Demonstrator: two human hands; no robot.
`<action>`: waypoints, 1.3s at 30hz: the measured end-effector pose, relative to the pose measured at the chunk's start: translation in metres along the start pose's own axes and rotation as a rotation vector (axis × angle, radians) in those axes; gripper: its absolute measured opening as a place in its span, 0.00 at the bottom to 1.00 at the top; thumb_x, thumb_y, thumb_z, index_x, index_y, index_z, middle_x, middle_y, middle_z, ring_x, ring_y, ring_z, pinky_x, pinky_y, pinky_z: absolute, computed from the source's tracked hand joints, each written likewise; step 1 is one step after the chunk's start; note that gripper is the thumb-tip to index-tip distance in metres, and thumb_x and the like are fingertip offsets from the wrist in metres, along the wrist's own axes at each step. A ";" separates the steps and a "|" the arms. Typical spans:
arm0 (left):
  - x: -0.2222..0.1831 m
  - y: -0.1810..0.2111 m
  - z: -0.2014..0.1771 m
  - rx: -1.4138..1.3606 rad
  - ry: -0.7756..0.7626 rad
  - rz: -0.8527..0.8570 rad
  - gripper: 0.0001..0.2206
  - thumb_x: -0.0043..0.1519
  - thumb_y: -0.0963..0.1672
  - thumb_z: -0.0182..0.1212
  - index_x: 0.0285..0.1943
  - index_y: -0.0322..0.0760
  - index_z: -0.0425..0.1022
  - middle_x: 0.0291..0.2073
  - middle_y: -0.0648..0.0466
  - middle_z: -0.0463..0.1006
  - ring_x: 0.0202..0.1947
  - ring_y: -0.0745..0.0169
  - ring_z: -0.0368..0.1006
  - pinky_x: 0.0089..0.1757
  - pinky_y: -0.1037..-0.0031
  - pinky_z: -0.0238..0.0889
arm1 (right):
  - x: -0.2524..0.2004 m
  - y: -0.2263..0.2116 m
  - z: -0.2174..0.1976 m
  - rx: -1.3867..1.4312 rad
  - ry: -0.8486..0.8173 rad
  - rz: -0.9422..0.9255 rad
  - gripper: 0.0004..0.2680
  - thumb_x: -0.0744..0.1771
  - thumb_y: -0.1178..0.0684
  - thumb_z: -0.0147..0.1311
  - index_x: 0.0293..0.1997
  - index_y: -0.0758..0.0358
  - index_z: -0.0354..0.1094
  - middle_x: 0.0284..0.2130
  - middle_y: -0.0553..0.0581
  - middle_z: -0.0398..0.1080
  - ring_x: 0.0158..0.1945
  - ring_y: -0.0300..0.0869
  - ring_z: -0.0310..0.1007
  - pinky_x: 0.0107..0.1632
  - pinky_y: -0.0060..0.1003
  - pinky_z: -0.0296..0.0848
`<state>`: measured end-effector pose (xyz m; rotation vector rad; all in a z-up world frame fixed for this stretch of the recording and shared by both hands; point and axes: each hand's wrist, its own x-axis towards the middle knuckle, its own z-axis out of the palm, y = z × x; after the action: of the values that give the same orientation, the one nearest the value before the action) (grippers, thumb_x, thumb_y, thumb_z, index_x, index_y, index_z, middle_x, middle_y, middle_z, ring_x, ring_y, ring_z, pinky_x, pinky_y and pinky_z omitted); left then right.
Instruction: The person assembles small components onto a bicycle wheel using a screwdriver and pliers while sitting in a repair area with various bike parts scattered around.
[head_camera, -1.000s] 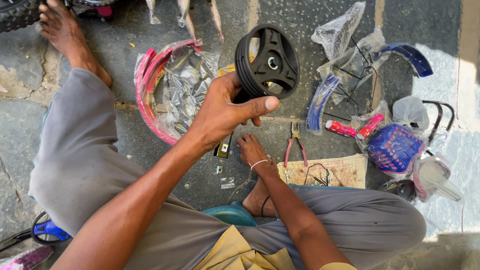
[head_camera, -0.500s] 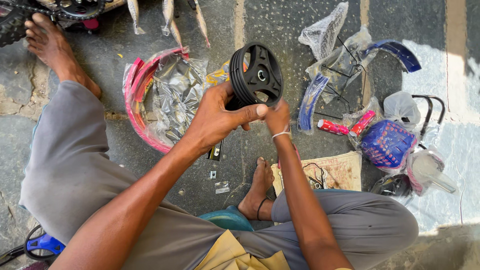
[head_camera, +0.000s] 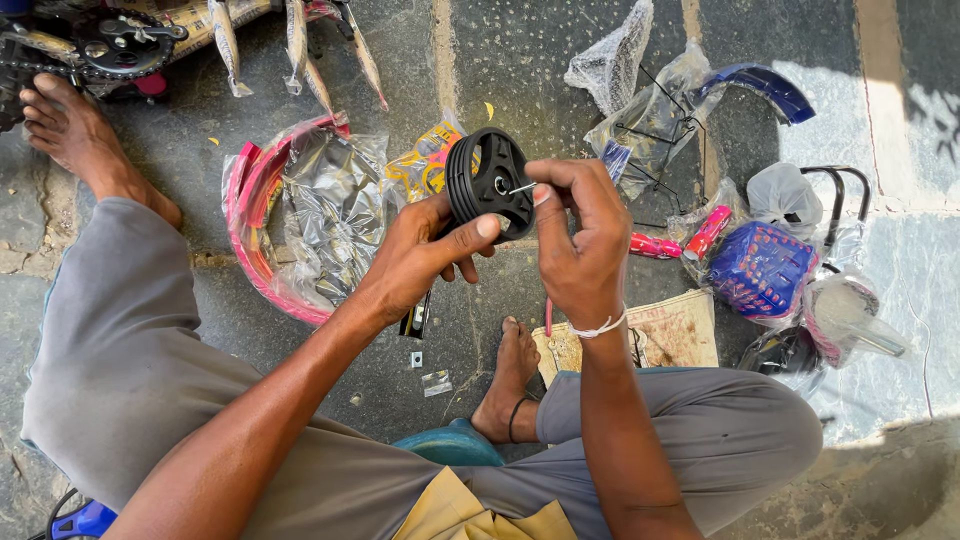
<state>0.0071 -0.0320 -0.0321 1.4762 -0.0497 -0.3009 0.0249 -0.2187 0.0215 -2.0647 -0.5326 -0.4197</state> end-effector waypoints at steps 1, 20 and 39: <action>0.000 -0.001 0.000 -0.007 0.001 -0.017 0.31 0.59 0.61 0.55 0.49 0.31 0.78 0.31 0.51 0.82 0.24 0.67 0.78 0.26 0.78 0.63 | -0.001 0.001 0.003 0.007 0.017 0.017 0.06 0.71 0.64 0.54 0.53 0.70 0.68 0.40 0.58 0.73 0.43 0.39 0.74 0.48 0.32 0.74; 0.001 0.001 0.003 0.082 0.141 -0.201 0.38 0.60 0.65 0.41 0.38 0.28 0.80 0.25 0.48 0.82 0.17 0.63 0.78 0.21 0.73 0.66 | -0.005 0.013 0.026 -0.247 -0.058 -0.149 0.10 0.66 0.68 0.57 0.50 0.69 0.65 0.41 0.62 0.70 0.43 0.48 0.75 0.48 0.40 0.73; 0.002 -0.005 0.008 0.157 0.143 -0.282 0.37 0.60 0.64 0.44 0.37 0.29 0.80 0.23 0.48 0.82 0.14 0.62 0.74 0.21 0.70 0.63 | -0.007 0.019 0.014 -0.324 -0.167 -0.147 0.11 0.63 0.66 0.57 0.48 0.67 0.65 0.36 0.60 0.71 0.41 0.51 0.73 0.45 0.46 0.71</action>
<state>0.0068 -0.0410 -0.0365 1.6589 0.2571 -0.4259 0.0302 -0.2172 -0.0020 -2.3952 -0.7603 -0.4444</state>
